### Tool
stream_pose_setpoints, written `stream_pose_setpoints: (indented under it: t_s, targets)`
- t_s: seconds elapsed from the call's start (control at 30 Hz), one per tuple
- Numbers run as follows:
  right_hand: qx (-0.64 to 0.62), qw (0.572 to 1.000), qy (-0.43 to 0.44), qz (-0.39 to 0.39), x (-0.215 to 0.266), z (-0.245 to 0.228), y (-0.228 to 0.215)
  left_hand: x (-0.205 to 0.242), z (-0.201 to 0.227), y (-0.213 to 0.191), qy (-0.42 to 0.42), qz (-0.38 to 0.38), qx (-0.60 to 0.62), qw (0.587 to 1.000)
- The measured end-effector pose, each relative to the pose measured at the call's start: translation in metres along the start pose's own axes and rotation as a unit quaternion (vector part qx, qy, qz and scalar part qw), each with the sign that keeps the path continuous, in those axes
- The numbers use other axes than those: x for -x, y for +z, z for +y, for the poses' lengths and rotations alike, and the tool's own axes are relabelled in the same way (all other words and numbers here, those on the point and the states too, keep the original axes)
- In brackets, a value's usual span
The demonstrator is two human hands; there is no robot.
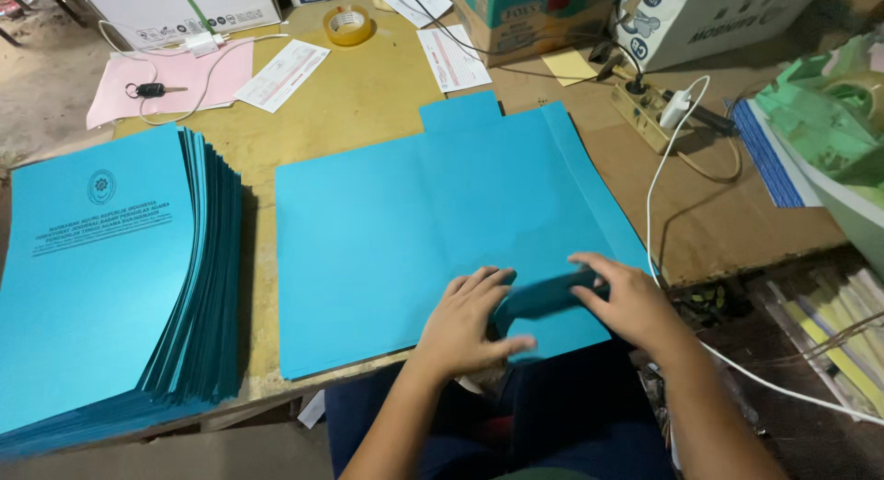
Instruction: The person folds light blue papers in half on a wooden table. They repeatedly pick up a sheet, fold it, and place it on a growing stack of folded papers.
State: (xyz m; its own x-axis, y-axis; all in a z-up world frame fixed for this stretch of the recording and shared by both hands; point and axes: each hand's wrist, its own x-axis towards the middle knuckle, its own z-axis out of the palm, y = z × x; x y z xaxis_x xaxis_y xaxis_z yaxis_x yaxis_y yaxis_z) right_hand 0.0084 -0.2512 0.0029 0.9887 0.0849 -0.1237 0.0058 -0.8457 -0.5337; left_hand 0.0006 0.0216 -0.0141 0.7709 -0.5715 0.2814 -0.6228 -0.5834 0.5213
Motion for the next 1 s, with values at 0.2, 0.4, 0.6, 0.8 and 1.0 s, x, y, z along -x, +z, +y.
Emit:
stream_pose_setpoints:
  t_s: [0.2,0.4,0.6,0.8,1.0]
  targets:
    - [0.057,0.99,-0.064,0.108,-0.011,0.011,0.034,-0.018,0.009,0.021,-0.189,0.079,0.004,0.979]
    - [0.12,0.943,-0.273,0.15,-0.007,0.026,0.031,-0.029,0.007,0.042,-0.241,0.172,0.05,0.954]
    - [0.107,0.917,-0.314,0.222,-0.023,0.036,0.033,-0.031,0.042,0.013,-0.097,0.282,-0.062,0.952]
    - [0.175,0.837,-0.359,0.375,-0.008,-0.019,0.03,-0.033,-0.002,0.044,-0.003,0.102,-0.203,0.974]
    - [-0.009,0.907,-0.137,0.397,-0.016,0.056,0.015,-0.013,-0.012,0.019,-0.089,0.042,-0.098,0.99]
